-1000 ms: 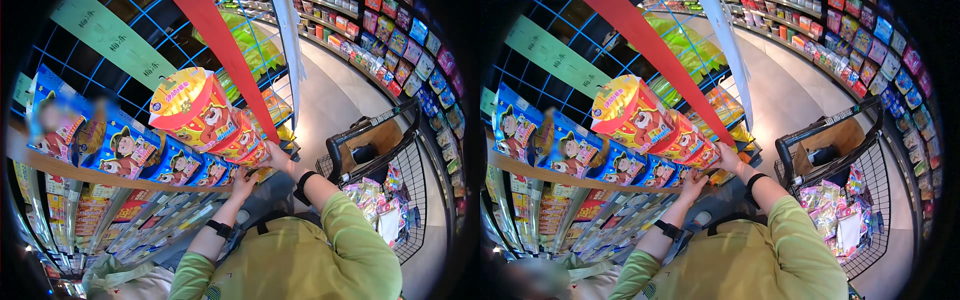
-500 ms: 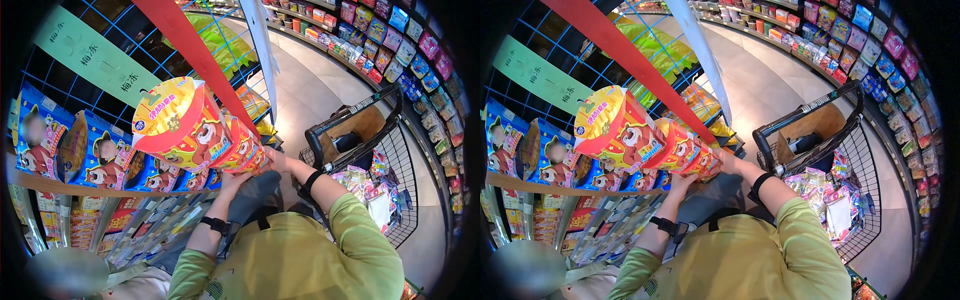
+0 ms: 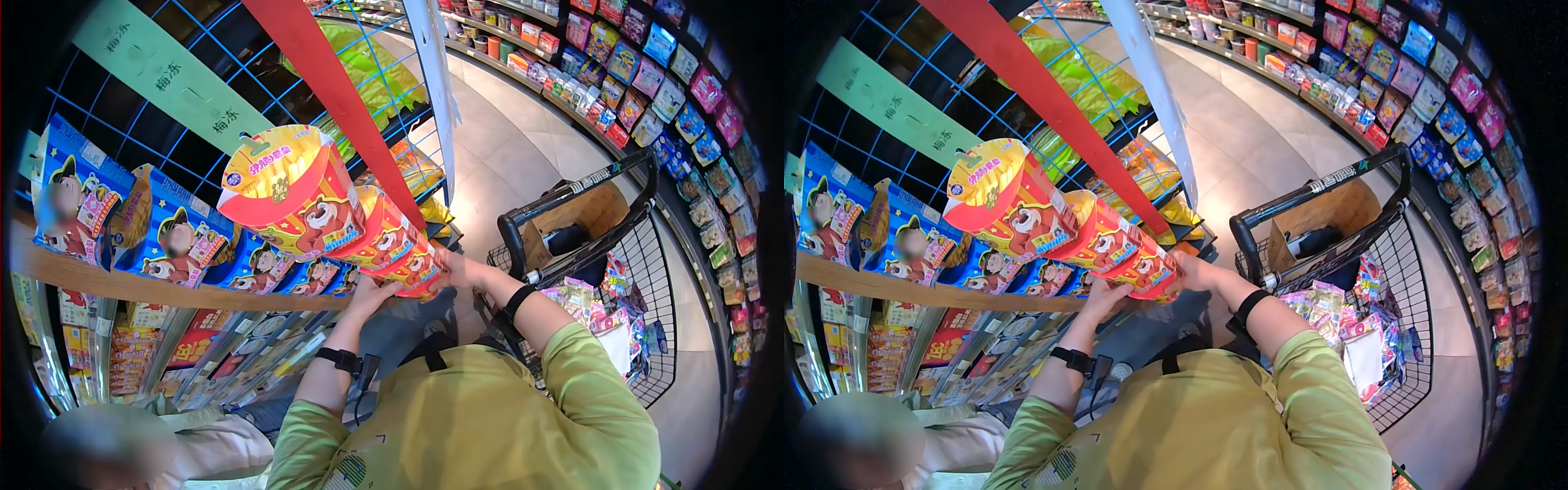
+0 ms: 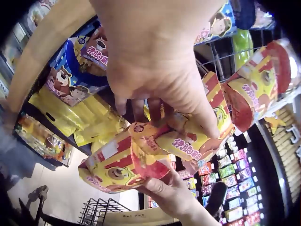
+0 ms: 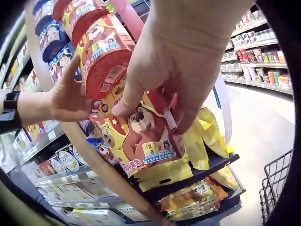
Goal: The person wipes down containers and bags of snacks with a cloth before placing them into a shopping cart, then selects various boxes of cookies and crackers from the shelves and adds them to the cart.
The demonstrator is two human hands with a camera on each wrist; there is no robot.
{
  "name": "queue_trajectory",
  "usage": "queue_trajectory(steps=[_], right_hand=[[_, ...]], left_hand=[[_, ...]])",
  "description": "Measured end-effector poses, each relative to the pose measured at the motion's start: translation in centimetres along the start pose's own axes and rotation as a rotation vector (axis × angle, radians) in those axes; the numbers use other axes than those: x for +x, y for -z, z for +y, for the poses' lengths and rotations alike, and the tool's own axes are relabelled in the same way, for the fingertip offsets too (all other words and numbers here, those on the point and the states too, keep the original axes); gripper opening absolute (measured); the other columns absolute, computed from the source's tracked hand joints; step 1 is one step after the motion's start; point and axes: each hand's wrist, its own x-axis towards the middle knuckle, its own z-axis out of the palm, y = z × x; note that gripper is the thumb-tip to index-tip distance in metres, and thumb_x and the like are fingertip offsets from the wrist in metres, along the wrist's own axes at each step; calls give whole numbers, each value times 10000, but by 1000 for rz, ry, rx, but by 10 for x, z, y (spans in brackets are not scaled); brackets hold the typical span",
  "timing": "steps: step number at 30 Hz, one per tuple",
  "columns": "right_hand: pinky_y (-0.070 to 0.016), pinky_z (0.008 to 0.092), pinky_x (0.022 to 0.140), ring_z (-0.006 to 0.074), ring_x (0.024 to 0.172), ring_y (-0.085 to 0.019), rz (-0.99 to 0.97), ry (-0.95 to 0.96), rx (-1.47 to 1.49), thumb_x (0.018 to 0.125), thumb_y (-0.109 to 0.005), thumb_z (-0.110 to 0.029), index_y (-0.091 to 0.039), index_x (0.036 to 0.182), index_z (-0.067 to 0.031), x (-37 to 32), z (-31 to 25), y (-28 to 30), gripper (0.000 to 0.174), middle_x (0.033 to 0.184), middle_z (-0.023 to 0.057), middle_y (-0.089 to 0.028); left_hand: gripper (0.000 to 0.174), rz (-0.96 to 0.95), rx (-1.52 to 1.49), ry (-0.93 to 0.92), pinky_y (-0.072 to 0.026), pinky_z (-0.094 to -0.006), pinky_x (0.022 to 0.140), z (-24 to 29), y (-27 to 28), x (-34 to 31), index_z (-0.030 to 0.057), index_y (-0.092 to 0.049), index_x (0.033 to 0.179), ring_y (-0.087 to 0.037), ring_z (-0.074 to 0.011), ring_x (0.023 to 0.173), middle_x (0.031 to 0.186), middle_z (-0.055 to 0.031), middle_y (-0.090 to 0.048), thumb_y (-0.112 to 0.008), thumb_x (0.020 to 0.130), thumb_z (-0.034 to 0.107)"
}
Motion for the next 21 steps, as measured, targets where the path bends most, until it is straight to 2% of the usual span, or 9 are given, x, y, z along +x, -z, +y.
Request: queue_trajectory(steps=[5,11,12,13,15,17,18,20,21], right_hand=[[-441,329,950,127,1088,-530,2,-21,-157,688,-771,17,-433,1243,-39,-13,10,-5,652,1214,57,-563],[-477,315,882,170,1009,-570,-24,-129,-282,653,-831,-109,-467,1179,-17,-31,-26,2,647,1086,99,-602],[-477,318,878,179,1001,-573,-31,-109,-349,641,-846,-142,-473,1177,-14,-28,-22,7,665,1074,109,-604],[-473,327,882,223,1004,-583,-5,-91,-384,639,-841,-202,-496,1172,-9,-28,-47,9,663,1096,137,-598],[-464,340,893,276,1016,-586,41,-56,-490,637,-835,-278,-514,1172,1,-36,-110,6,684,1112,176,-587],[-452,355,905,294,1040,-567,78,-23,-529,639,-830,-316,-509,1188,6,-37,-150,5,712,1098,190,-575],[-452,355,905,294,1040,-567,73,-2,-556,639,-830,-316,-509,1188,6,-37,-175,5,712,1098,190,-575],[-452,360,901,300,1037,-565,90,99,-631,637,-832,-327,-509,1197,0,-36,-224,2,725,1096,185,-575],[-447,356,904,277,1041,-561,86,171,-660,630,-841,-327,-495,1219,-8,-32,-240,2,754,1115,157,-565]], left_hand=[[474,126,-35,167,-402,-324,964,-6,5,-3,10,-471,1242,-523,-160,1122,1201,-70,-565,-669,826,125],[527,78,92,147,-358,-307,993,21,-1,-3,-20,-419,1294,-483,-156,1173,1283,-102,-514,-628,871,215],[647,163,299,174,-360,-334,993,19,0,-6,-36,-332,1342,-475,-209,1200,1308,-150,-491,-641,858,261],[771,183,463,-19,-375,-368,983,-7,13,-6,-50,-259,1364,-474,-309,1208,1276,-225,-500,-653,832,346],[737,154,812,225,-415,-410,939,61,-1,-32,-41,-388,1305,-508,-406,1127,1206,-276,-523,-638,801,434],[416,87,838,189,-500,-365,780,115,-11,-54,4,-615,1042,-639,-311,909,1003,-200,-644,-614,843,369],[416,109,840,163,-500,-365,780,148,-18,-64,4,-615,1042,-639,-311,909,1003,-200,-644,-614,843,369],[227,86,670,89,-494,-252,696,210,-30,-80,7,-613,1041,-616,-97,814,861,-72,-661,-591,902,185],[206,137,603,-29,-491,-252,653,226,-29,-84,14,-615,1033,-608,-108,719,825,-58,-653,-589,901,170]])
